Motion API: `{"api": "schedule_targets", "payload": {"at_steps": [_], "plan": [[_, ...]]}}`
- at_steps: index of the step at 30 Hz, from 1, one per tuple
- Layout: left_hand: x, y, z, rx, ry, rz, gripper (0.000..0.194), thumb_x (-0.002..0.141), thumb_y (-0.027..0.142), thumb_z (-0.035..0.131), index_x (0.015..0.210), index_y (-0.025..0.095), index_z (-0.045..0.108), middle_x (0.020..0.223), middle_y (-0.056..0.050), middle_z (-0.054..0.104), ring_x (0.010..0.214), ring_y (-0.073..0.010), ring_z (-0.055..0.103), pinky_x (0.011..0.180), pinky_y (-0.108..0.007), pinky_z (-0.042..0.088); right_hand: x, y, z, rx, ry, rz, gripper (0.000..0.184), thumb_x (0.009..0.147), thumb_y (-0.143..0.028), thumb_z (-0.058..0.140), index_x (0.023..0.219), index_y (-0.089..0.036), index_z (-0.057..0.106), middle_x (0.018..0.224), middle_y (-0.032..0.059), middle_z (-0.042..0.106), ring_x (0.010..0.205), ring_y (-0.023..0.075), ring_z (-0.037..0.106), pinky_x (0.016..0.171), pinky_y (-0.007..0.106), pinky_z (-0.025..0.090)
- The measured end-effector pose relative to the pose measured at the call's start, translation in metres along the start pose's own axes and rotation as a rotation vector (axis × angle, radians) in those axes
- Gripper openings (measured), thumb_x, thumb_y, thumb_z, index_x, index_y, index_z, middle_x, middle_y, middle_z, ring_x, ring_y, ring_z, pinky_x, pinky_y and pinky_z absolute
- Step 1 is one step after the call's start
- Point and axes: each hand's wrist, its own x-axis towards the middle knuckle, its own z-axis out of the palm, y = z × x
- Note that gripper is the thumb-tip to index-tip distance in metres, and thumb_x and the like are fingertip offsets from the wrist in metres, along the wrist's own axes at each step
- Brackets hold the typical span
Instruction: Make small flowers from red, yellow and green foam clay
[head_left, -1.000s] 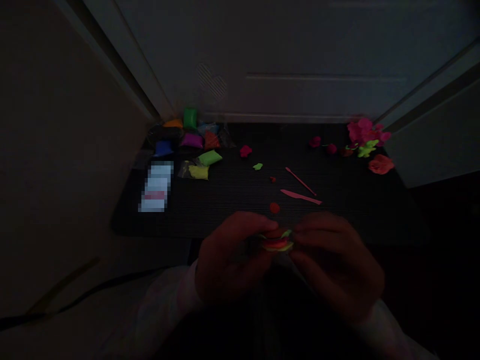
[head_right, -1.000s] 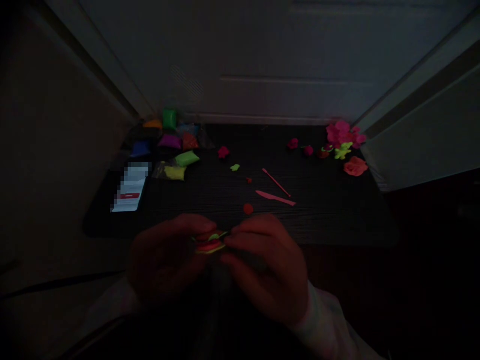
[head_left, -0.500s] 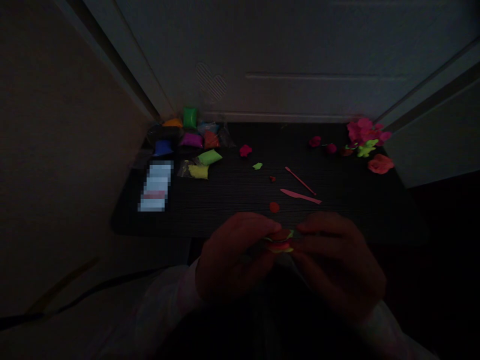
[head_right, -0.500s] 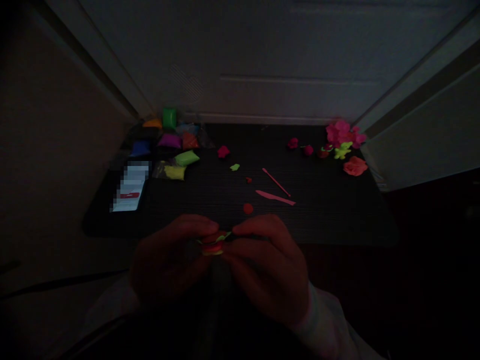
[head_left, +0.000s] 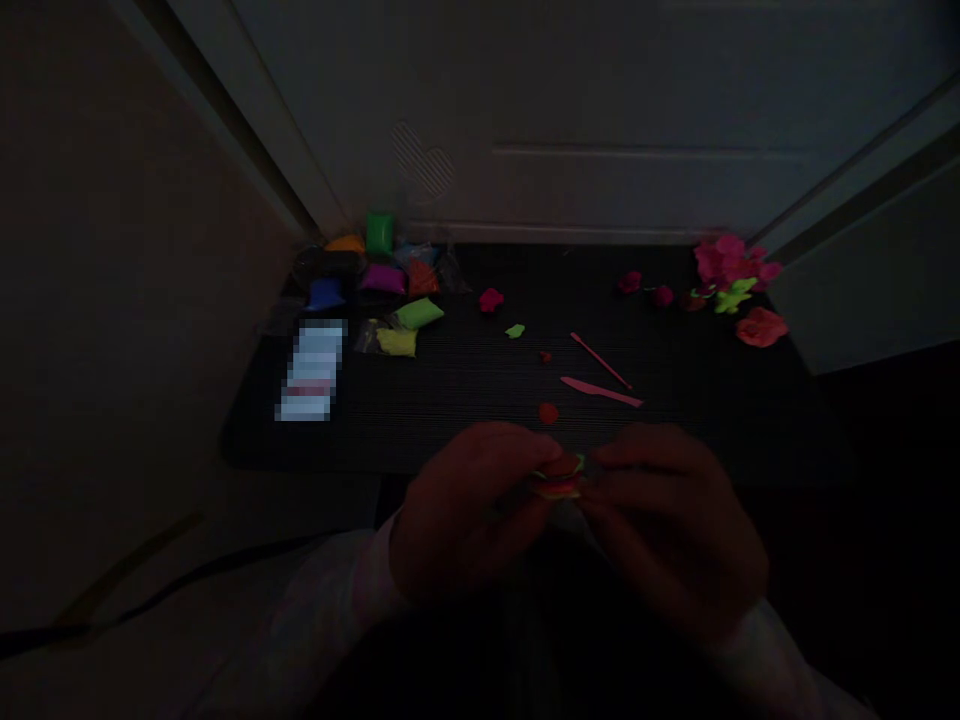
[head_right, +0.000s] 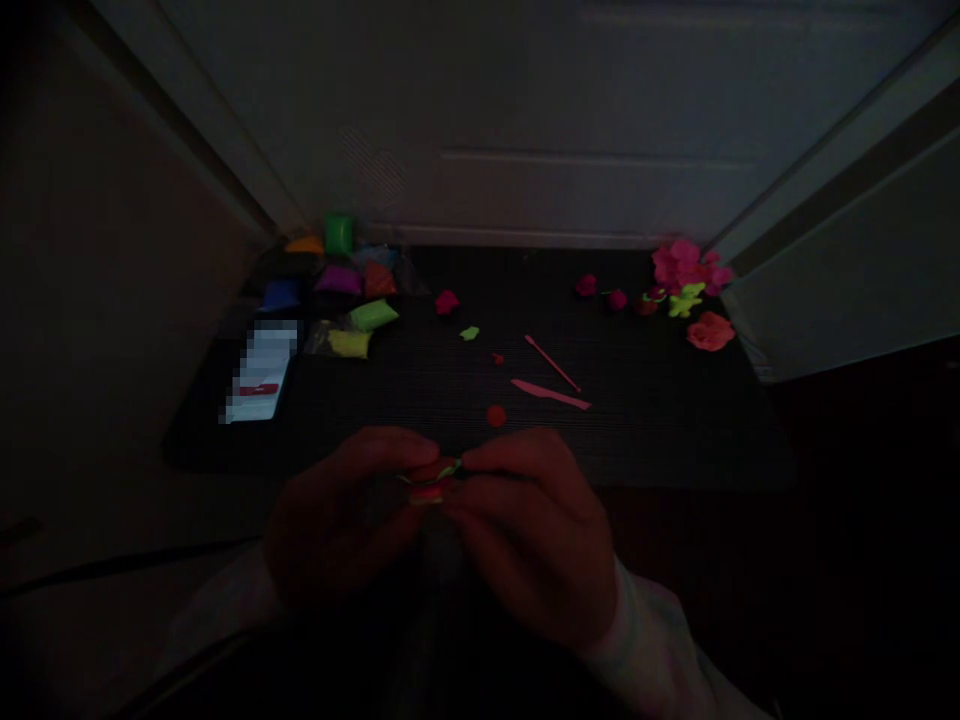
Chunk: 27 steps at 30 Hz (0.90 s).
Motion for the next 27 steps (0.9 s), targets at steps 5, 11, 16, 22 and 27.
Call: {"api": "schedule_targets", "payload": {"at_steps": [5, 11, 16, 22, 27], "plan": [[-0.0017, 0.0001, 0.0003, -0.009, 0.031, -0.028, 0.033, 0.071, 0.009, 0.055, 0.101, 0.022, 0.053, 0.093, -0.005, 0.065, 0.087, -0.0153, 0.059, 0.073, -0.027, 0.050, -0.0004, 0.0008, 0.0012, -0.003, 0.006, -0.006, 0.019, 0.071, -0.008, 0.057, 0.088, -0.018, 0.053, 0.088, 0.0019, 0.053, 0.083, 0.0127, 0.051, 0.069, 0.027, 0.045], [-0.0006, 0.0013, -0.0004, -0.001, 0.014, -0.024, 0.035, 0.069, 0.008, 0.056, 0.101, 0.022, 0.054, 0.094, -0.004, 0.065, 0.088, -0.0158, 0.059, 0.073, -0.026, 0.049, 0.0031, -0.0006, 0.0014, -0.015, -0.012, -0.010, 0.018, 0.073, -0.008, 0.055, 0.088, -0.018, 0.053, 0.088, 0.0019, 0.052, 0.081, 0.0121, 0.051, 0.067, 0.026, 0.045], [-0.0002, 0.0018, -0.0004, 0.016, -0.011, -0.003, 0.034, 0.071, 0.008, 0.055, 0.102, 0.022, 0.052, 0.093, -0.004, 0.065, 0.089, -0.0152, 0.059, 0.074, -0.026, 0.049, 0.0041, -0.0015, 0.0004, -0.005, -0.010, -0.014, 0.018, 0.071, -0.008, 0.056, 0.085, -0.017, 0.052, 0.086, 0.0017, 0.053, 0.080, 0.0116, 0.051, 0.066, 0.026, 0.045], [0.0013, 0.0034, -0.0018, 0.009, -0.047, 0.018, 0.033, 0.073, 0.007, 0.052, 0.102, 0.022, 0.050, 0.092, -0.002, 0.065, 0.089, -0.0139, 0.058, 0.077, -0.026, 0.048, 0.0017, -0.0001, 0.0016, 0.010, 0.018, -0.001, 0.017, 0.069, -0.008, 0.057, 0.083, -0.017, 0.053, 0.085, 0.0019, 0.054, 0.080, 0.0125, 0.052, 0.067, 0.027, 0.045], [0.0019, 0.0033, -0.0024, 0.023, -0.045, 0.040, 0.034, 0.072, 0.006, 0.052, 0.103, 0.021, 0.048, 0.092, -0.002, 0.066, 0.089, -0.0130, 0.058, 0.077, -0.025, 0.048, 0.0013, 0.0004, 0.0018, 0.024, 0.023, 0.002, 0.018, 0.068, -0.007, 0.057, 0.082, -0.017, 0.052, 0.085, 0.0015, 0.054, 0.080, 0.0123, 0.052, 0.067, 0.027, 0.044]]}}
